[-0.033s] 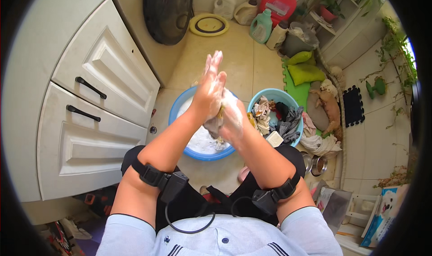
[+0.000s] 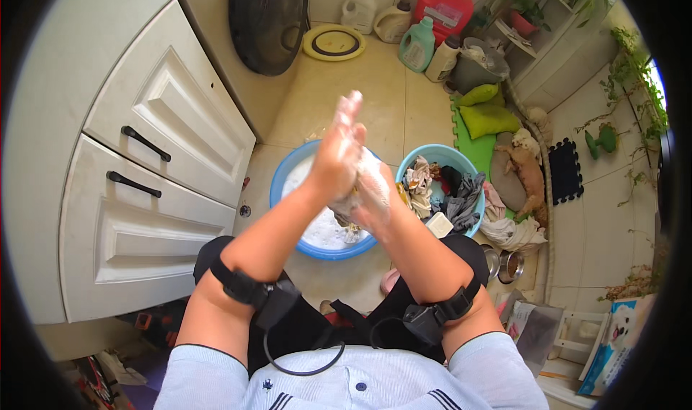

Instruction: Hand wash a yellow and grey striped garment in a basin of soapy water.

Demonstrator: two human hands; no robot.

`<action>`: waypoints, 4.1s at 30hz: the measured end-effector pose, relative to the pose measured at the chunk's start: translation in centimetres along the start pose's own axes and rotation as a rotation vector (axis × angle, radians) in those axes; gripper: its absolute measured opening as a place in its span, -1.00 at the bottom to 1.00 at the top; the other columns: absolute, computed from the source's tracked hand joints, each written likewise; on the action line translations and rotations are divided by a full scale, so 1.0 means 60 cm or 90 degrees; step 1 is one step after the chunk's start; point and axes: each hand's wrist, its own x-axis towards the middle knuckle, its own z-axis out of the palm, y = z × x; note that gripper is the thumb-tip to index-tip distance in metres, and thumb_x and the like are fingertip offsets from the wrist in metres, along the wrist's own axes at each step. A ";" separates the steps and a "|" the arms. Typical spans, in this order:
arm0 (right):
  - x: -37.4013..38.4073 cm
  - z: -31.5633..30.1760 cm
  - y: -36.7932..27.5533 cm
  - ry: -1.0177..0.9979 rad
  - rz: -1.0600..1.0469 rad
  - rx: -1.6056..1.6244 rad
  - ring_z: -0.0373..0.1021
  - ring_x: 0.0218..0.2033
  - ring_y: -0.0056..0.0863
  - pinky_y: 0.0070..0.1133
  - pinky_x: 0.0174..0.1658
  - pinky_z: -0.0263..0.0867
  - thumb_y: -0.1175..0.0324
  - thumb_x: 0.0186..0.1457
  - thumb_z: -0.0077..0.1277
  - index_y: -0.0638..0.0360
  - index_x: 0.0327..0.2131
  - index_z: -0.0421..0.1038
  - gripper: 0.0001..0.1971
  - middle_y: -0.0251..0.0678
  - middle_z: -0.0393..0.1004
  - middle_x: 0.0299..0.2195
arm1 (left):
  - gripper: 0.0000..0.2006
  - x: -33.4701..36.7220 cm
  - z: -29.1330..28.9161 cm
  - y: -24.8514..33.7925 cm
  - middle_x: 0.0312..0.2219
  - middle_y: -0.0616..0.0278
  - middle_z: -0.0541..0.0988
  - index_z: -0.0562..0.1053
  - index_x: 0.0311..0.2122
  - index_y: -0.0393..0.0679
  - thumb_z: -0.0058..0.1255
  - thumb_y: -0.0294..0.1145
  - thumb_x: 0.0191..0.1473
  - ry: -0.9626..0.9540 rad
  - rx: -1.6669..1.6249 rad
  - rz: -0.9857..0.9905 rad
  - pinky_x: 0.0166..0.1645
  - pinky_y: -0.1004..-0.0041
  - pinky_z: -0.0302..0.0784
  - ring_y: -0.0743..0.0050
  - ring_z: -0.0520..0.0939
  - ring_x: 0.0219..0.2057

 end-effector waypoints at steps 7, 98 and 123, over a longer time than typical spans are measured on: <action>0.018 -0.038 -0.063 0.107 -0.164 0.106 0.25 -0.51 -0.59 -0.63 -0.41 0.23 0.16 0.11 -0.24 0.09 -0.53 0.26 -0.74 -0.43 0.30 -0.57 | -0.56 -0.032 0.018 0.006 0.04 0.01 0.20 0.18 0.03 -0.25 -0.15 -0.54 -0.04 -0.090 0.244 0.050 0.11 0.44 0.05 0.29 0.24 0.05; -0.008 -0.074 -0.081 -0.185 -0.034 -0.517 0.31 -0.33 -0.66 -0.65 -0.20 0.22 0.28 -0.05 0.02 0.27 -0.28 0.37 -0.71 -0.37 0.42 -0.39 | -0.88 0.032 -0.061 0.041 -0.52 0.36 0.43 0.39 -0.41 -0.22 -0.15 -0.42 0.05 0.115 -0.083 -0.195 -0.35 0.68 0.32 0.73 0.39 -0.47; 0.010 -0.007 -0.020 0.150 -0.150 -0.060 0.22 -0.55 -0.66 -0.65 -0.51 0.18 0.11 0.12 -0.29 0.16 -0.50 0.31 -0.67 -0.42 0.31 -0.58 | -0.68 0.011 0.002 -0.002 -0.75 0.02 0.39 0.38 -0.70 -0.23 -0.13 -0.26 -0.02 0.117 0.411 -0.085 -0.57 0.24 0.25 0.03 0.39 -0.68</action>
